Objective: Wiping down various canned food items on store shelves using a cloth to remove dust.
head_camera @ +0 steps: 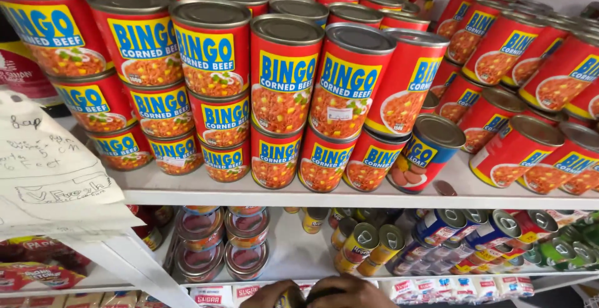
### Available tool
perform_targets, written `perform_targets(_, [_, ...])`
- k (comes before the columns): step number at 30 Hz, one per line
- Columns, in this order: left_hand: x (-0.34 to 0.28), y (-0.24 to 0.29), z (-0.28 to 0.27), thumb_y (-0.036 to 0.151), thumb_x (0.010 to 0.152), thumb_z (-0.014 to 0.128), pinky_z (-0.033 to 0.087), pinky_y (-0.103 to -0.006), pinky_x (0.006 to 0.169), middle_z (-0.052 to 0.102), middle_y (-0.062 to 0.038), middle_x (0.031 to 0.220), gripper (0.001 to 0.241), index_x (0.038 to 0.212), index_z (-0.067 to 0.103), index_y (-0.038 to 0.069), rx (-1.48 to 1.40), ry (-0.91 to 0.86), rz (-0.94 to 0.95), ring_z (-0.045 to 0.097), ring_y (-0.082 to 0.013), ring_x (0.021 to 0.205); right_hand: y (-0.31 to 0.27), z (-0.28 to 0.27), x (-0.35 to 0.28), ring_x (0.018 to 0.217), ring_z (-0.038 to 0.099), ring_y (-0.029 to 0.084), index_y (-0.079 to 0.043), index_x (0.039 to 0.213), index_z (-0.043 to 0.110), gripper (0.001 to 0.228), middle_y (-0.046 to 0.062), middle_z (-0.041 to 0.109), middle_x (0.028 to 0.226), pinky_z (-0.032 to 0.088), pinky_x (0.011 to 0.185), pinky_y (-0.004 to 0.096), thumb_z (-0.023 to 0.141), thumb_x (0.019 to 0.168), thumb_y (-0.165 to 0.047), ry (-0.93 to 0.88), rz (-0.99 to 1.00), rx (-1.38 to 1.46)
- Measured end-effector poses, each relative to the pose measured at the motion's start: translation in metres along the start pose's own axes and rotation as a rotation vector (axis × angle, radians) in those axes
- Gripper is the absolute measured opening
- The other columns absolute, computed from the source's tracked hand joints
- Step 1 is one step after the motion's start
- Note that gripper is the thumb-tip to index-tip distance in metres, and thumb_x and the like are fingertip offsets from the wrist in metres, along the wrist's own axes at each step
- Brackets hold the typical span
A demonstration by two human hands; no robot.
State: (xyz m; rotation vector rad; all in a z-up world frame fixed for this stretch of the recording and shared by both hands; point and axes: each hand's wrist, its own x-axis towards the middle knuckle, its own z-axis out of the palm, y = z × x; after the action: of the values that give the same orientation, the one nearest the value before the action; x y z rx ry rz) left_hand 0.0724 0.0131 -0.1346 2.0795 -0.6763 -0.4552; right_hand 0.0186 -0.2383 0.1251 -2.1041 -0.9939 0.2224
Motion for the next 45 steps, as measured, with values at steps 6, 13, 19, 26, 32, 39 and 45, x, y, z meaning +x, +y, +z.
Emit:
perform_targets(6, [-0.026,0.071,-0.011,0.029,0.081,0.068,0.050,-0.0390,0.100,0.062,-0.003,0.136,0.068,0.146,0.047,0.036,0.111,-0.006,-0.112,0.064,-0.0257,0.122,-0.015,0.007,-0.005,0.123,0.063,0.030,-0.010,0.116,0.076,0.023,0.011,0.062,0.136,0.051,0.099,0.042,0.072,0.095,-0.020,0.064,0.054,-0.036])
perform_targets(13, [-0.054,0.142,-0.056,0.058,0.068,0.089,0.058,-0.0397,0.084,0.074,-0.004,0.120,0.082,0.135,0.059,0.021,0.135,0.166,0.096,0.072,-0.0278,0.104,-0.030,0.016,0.000,0.112,0.068,0.024,-0.018,0.118,0.077,0.038,0.002,0.068,0.128,0.057,0.090,0.038,0.077,0.081,-0.009,0.136,0.233,-0.107])
perform_targets(19, [-0.060,0.154,-0.072,0.047,0.062,0.091,0.060,-0.0353,0.083,0.077,-0.003,0.112,0.073,0.125,0.067,0.020,0.044,0.275,-0.024,0.075,-0.0237,0.100,-0.024,0.013,0.005,0.119,0.066,0.026,-0.017,0.129,0.069,0.044,0.003,0.063,0.139,0.056,0.095,0.039,0.077,0.086,-0.011,0.054,0.093,-0.038])
perform_targets(26, [-0.058,0.144,-0.066,0.041,0.061,0.089,0.058,-0.0352,0.084,0.075,-0.001,0.114,0.078,0.132,0.063,0.021,0.031,0.185,-0.078,0.073,-0.0223,0.100,-0.015,0.024,0.013,0.115,0.070,0.023,-0.023,0.136,0.061,0.063,-0.001,0.065,0.139,0.057,0.091,0.037,0.081,0.078,-0.015,0.101,0.265,-0.148])
perform_targets(32, [-0.054,0.130,-0.075,0.044,0.062,0.087,0.059,-0.0344,0.082,0.078,0.000,0.108,0.065,0.121,0.068,0.025,0.068,0.241,-0.096,0.075,-0.0223,0.098,0.011,0.025,0.006,0.119,0.066,0.026,-0.021,0.138,0.059,0.054,0.003,0.062,0.141,0.055,0.092,0.038,0.077,0.087,-0.025,-0.039,0.181,-0.034])
perform_targets(39, [-0.045,0.056,-0.029,0.031,0.072,0.088,0.047,-0.0436,0.107,0.062,-0.007,0.139,0.079,0.144,0.054,0.033,0.103,0.083,-0.164,0.056,-0.0295,0.133,0.025,0.026,0.004,0.129,0.057,0.031,-0.010,0.133,0.065,0.047,0.009,0.056,0.151,0.045,0.104,0.044,0.048,0.100,-0.039,-0.042,-0.001,0.064])
perform_targets(45, [-0.048,0.108,-0.051,0.061,0.081,0.075,0.056,-0.0399,0.076,0.073,-0.005,0.106,0.059,0.127,0.067,0.025,0.184,0.053,0.017,0.072,-0.0275,0.091,0.026,0.041,-0.002,0.110,0.064,0.028,-0.024,0.130,0.063,0.053,-0.002,0.063,0.137,0.055,0.088,0.042,0.074,0.078,-0.018,-0.047,0.188,-0.286])
